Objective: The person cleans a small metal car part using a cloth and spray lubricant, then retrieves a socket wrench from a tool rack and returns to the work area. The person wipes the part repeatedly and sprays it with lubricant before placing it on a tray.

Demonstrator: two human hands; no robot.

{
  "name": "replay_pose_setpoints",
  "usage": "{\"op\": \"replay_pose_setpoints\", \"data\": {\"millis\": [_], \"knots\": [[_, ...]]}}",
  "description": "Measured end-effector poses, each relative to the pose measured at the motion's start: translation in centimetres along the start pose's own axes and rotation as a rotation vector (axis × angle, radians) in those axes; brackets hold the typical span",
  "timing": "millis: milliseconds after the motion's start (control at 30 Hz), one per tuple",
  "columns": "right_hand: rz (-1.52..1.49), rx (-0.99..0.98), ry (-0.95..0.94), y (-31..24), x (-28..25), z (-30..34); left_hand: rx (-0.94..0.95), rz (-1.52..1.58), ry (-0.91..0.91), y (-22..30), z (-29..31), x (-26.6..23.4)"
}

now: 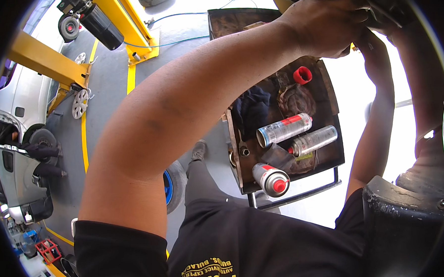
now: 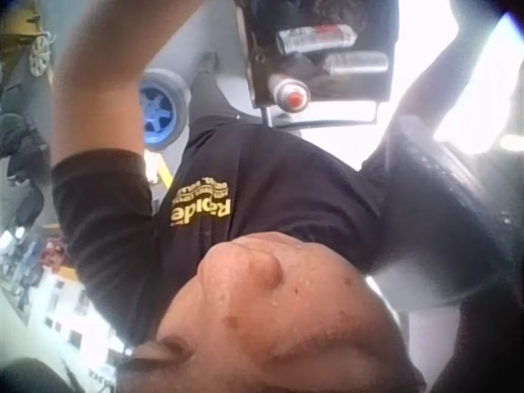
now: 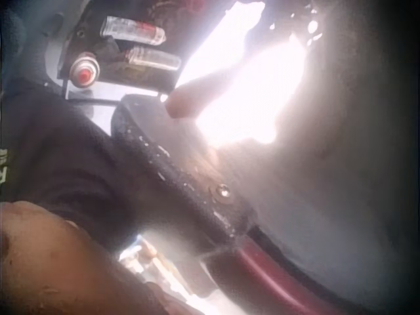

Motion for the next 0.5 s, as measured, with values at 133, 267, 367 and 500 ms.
{"op": "replay_pose_setpoints", "data": {"millis": [133, 267, 367, 500], "knots": [[0.102, -0.141, 0.054, -1.2, -0.2, 0.8, -0.128, 0.364, -0.214, -0.5, -0.3, -0.6], [0.102, -0.256, -0.011, -2.7, -1.4, 1.0, -0.105, 0.298, -0.140, 0.1, -0.5, -1.3], [-0.205, -0.300, -0.224, -3.1, -0.9, 0.1, -0.116, 0.284, -0.099, -0.2, -0.5, -1.4], [-0.110, -0.327, -0.142, -3.2, 0.1, 0.6, -0.145, 0.358, -0.126, -0.4, 0.0, -0.9]]}}
Point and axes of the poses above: each hand's wrist, its own z-axis away from the middle knuckle, its own x-axis out of the palm, y = z × x, the point moved 6 cm from there along -z, towards the middle knuckle, and after that the axes turned 11 degrees about -y, right-handed, at the moved point
